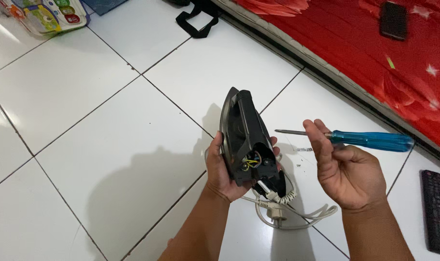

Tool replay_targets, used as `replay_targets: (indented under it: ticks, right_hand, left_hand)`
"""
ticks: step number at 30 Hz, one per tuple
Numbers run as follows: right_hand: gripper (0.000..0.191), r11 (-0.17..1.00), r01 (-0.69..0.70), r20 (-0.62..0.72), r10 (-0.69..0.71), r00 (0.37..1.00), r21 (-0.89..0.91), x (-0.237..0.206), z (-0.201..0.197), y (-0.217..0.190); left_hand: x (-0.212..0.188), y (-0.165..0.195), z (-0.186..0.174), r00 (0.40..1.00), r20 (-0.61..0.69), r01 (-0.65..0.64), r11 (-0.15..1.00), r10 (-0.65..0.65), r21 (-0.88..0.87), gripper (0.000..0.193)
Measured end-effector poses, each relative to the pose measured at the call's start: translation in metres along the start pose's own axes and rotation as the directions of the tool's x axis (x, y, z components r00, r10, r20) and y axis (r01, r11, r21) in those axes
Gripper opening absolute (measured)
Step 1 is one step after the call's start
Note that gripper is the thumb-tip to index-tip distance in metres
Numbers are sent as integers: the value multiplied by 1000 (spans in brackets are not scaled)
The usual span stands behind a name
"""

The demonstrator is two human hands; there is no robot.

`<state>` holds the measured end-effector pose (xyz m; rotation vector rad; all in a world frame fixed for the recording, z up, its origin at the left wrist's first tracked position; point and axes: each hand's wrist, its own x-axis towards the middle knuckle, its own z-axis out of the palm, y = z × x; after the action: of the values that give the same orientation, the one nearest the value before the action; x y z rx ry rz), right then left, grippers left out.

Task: The person picks up an electric clothes iron from the tiled floor and uses a screwdriver to unscrew its rear housing screws. They remove screws, open the housing, and continue unscrewing and manipulating the internal components and cord connection inside the iron.

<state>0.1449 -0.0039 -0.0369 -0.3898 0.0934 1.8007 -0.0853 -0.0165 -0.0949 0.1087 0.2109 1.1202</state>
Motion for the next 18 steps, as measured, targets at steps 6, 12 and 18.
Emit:
replay_targets:
  ticks: [6, 12, 18]
  right_hand:
    - [37, 836, 77, -119, -167, 979, -544, 0, 3, 42]
    - [29, 647, 128, 31, -160, 987, -751, 10, 0, 64]
    - [59, 524, 130, 65, -141, 988, -842, 7, 16, 89]
  left_hand:
    - [-32, 38, -5, 1000, -6, 16, 1000, -16, 7, 87]
    - [-45, 67, -27, 995, -97, 3, 998, 3, 59, 87]
    - [-56, 90, -41, 994, -107, 20, 998, -13, 63, 86]
